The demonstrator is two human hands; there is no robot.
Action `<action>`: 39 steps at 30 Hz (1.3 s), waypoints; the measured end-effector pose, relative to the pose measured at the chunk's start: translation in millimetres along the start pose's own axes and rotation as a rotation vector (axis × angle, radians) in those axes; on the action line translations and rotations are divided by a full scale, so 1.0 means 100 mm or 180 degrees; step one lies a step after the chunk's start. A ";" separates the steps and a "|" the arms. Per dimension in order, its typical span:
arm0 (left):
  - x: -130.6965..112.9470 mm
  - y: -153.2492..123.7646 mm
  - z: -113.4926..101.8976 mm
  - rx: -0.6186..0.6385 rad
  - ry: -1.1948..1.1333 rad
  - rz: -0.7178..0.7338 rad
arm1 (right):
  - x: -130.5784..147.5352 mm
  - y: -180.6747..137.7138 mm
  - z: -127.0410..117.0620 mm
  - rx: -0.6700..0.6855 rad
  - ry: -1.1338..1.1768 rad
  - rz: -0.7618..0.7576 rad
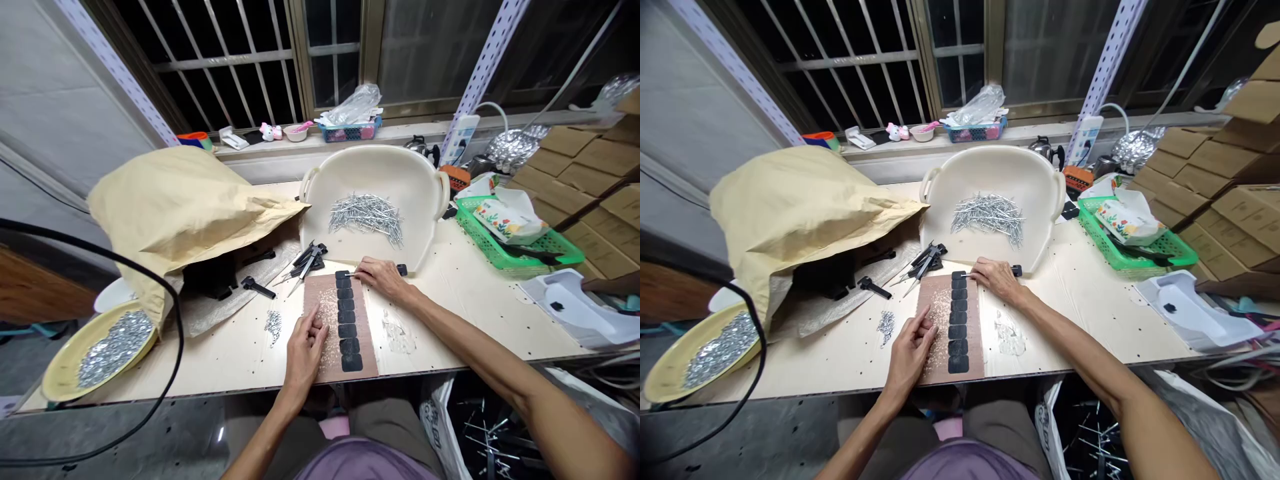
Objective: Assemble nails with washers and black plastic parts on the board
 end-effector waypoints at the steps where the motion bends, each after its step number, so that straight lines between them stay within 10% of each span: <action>1: 0.01 0.00 0.01 -0.0013 0.0010 0.0003 | 0.09 -0.08 -0.01 0.0049 0.0064 -0.0152; 6: 0.01 0.01 0.01 -0.0139 0.0163 0.0070 | 0.54 -0.41 -0.03 0.0549 0.0385 -0.1350; 11: 0.01 0.01 0.00 -0.0163 0.0254 0.0024 | 0.32 -0.13 -0.04 0.0038 0.0079 -0.0413; 16: 0.04 -0.01 0.00 -0.0165 0.0276 -0.0005 | 0.51 -0.31 0.05 0.0409 0.0441 -0.1027; 22: 0.04 -0.01 0.00 -0.0163 0.0299 0.0002 | 0.28 -0.08 -0.09 0.0245 0.0202 -0.0559; 26: 0.01 0.00 -0.01 -0.0177 0.0387 0.0037 | 0.50 -0.27 -0.05 0.0693 0.0565 -0.1361; 34: 0.01 -0.01 -0.01 -0.0184 0.0403 0.0006 | 0.10 0.16 0.04 0.0118 0.0083 -0.0665; 39: 0.02 -0.01 0.00 -0.0179 0.0352 0.0033 | 0.46 -0.21 0.06 0.0409 0.0280 -0.1385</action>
Point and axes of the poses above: each hand's wrist, its own y-axis towards the middle knuckle, its own z-axis out of the palm, x = y × z, the point moved 5 cm from there along y, towards the middle knuckle, and after that the axes turned 12 degrees about -x, right-handed, at the moved point
